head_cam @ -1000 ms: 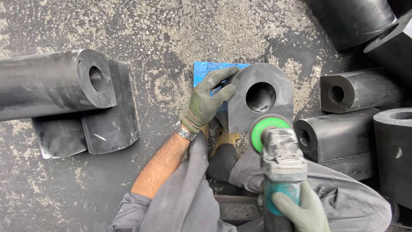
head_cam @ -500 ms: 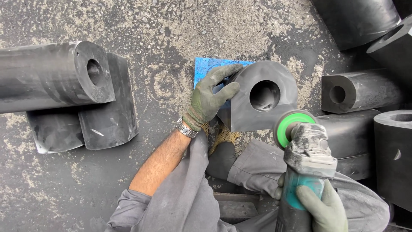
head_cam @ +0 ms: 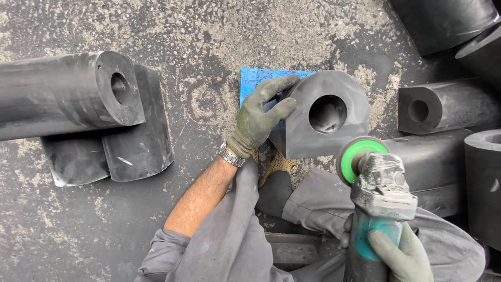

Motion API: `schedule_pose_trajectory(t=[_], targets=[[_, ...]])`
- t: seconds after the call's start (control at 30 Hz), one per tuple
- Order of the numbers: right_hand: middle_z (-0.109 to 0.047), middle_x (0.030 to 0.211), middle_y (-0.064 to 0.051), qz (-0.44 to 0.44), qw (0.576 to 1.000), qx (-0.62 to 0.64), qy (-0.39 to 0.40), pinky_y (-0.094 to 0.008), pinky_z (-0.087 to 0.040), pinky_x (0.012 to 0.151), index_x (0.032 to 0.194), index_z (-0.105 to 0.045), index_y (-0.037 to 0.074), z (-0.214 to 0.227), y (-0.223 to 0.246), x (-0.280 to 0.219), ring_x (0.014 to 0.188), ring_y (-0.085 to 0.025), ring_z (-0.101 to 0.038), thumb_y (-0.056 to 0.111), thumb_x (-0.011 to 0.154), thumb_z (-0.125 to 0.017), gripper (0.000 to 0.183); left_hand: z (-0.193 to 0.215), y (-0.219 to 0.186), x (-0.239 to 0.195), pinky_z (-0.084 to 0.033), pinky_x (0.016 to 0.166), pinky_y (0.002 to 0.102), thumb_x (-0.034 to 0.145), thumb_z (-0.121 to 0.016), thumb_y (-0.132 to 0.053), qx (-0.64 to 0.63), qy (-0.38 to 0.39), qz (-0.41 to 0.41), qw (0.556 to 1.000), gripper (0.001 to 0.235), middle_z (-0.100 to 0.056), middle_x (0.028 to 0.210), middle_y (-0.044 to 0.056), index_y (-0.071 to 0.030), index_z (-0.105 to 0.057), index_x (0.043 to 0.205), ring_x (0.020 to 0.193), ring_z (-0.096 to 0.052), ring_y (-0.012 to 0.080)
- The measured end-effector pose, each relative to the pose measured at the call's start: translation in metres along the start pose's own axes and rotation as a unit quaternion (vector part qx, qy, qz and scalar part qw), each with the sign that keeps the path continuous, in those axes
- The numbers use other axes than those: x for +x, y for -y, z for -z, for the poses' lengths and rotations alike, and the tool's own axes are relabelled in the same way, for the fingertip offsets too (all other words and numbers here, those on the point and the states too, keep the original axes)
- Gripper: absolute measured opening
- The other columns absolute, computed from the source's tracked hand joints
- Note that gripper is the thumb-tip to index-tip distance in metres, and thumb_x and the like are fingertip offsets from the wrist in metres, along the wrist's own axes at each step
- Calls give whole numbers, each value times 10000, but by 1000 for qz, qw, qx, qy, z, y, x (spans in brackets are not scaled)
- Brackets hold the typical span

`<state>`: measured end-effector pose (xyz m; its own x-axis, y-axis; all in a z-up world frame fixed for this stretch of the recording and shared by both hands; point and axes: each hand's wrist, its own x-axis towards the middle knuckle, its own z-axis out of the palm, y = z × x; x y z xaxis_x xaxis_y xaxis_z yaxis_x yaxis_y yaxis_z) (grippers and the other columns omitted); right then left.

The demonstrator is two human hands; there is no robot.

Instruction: Using a handheld angle grinder to sand and shape the edges of heavy rubber industrial blocks.

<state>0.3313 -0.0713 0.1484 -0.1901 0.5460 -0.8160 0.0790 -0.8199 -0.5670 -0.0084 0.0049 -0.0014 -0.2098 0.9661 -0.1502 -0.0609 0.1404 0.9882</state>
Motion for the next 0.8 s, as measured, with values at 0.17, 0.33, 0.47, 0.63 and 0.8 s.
schedule_pose_trajectory(t=[0.17,0.33,0.47,0.63,0.8], targets=[[-740,1074,-261,-34,999,-32,17,-489,-599,847,1411,-530,-42,-40,5,8,911,-356,-753,88,824,-737,636,0,3,1,-495,1150,362,955,-696,-365,-21,11,8,1000,519,-649,1393,119,-87,-654,1391,1320,-630,227],[-748,1104,-204,-75,990,-122,-1,-438,-584,857,1422,-541,18,-41,10,11,929,-290,-739,82,754,-758,706,1,2,3,-501,1146,361,943,-713,-357,-35,15,15,999,521,-663,1387,115,-84,-658,1383,1312,-644,225],[-733,1098,-275,-18,999,-19,-21,-483,-589,839,1417,-533,-69,-16,11,8,921,-363,-740,112,852,-720,622,3,-3,3,-487,1147,366,927,-720,-357,-36,14,30,999,539,-651,1387,119,-76,-659,1382,1317,-629,220],[-729,1126,-249,-12,998,-55,-6,-461,-575,864,1443,-532,-45,-39,14,14,956,-342,-725,106,833,-732,659,3,3,4,-471,1159,373,924,-715,-379,-36,25,41,998,558,-641,1387,114,-79,-655,1392,1329,-617,217],[-721,1127,-154,-57,986,-155,1,-377,-546,876,1419,-540,30,-73,32,20,965,-228,-696,91,728,-745,723,5,2,5,-481,1162,378,923,-718,-390,-75,37,56,995,565,-630,1392,114,-87,-645,1394,1332,-620,228]])
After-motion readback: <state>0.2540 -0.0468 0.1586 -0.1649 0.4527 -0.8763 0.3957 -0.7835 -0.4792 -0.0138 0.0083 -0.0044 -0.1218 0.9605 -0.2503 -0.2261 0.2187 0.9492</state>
